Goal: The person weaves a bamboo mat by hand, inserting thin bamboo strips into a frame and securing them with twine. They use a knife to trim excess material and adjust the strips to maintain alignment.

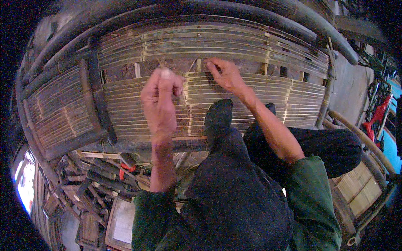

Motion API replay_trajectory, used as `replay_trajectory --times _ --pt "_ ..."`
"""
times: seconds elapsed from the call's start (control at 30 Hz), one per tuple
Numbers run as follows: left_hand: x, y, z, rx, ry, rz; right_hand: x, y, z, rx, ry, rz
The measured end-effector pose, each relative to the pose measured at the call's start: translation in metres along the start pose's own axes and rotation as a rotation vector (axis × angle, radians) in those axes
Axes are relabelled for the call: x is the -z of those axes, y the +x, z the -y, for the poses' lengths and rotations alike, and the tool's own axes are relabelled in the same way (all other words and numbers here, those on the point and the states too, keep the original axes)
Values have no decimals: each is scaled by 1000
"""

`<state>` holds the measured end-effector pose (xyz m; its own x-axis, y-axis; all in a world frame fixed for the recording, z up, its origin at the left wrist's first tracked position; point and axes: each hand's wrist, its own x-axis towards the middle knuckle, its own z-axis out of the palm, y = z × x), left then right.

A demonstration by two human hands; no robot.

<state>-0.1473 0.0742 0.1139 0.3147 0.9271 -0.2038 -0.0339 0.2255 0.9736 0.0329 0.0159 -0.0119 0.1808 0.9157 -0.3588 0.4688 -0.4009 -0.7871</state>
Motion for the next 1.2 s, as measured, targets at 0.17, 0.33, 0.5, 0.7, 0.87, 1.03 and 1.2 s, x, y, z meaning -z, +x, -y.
replay_trajectory --times 0.17,0.33,0.5,0.7,0.87,1.03,1.2 --pt "-3 11 -45 -253 -93 -43 -8 -2 8 47 35 -123" --pt "-3 12 -69 -277 -107 -33 -18 -13 28 503 4 -279" --pt "-16 30 -75 -257 132 -8 -34 -6 31 490 48 -170" --pt "-30 58 -30 -341 355 24 -52 -15 35 -102 684 -304" --pt "21 56 142 -104 1244 291 -58 -29 20 -273 846 -442" --pt "26 41 177 -353 1437 326 -61 -10 51 -115 622 -441" --pt "27 29 173 -369 1433 313 -70 -27 12 -160 859 -469"
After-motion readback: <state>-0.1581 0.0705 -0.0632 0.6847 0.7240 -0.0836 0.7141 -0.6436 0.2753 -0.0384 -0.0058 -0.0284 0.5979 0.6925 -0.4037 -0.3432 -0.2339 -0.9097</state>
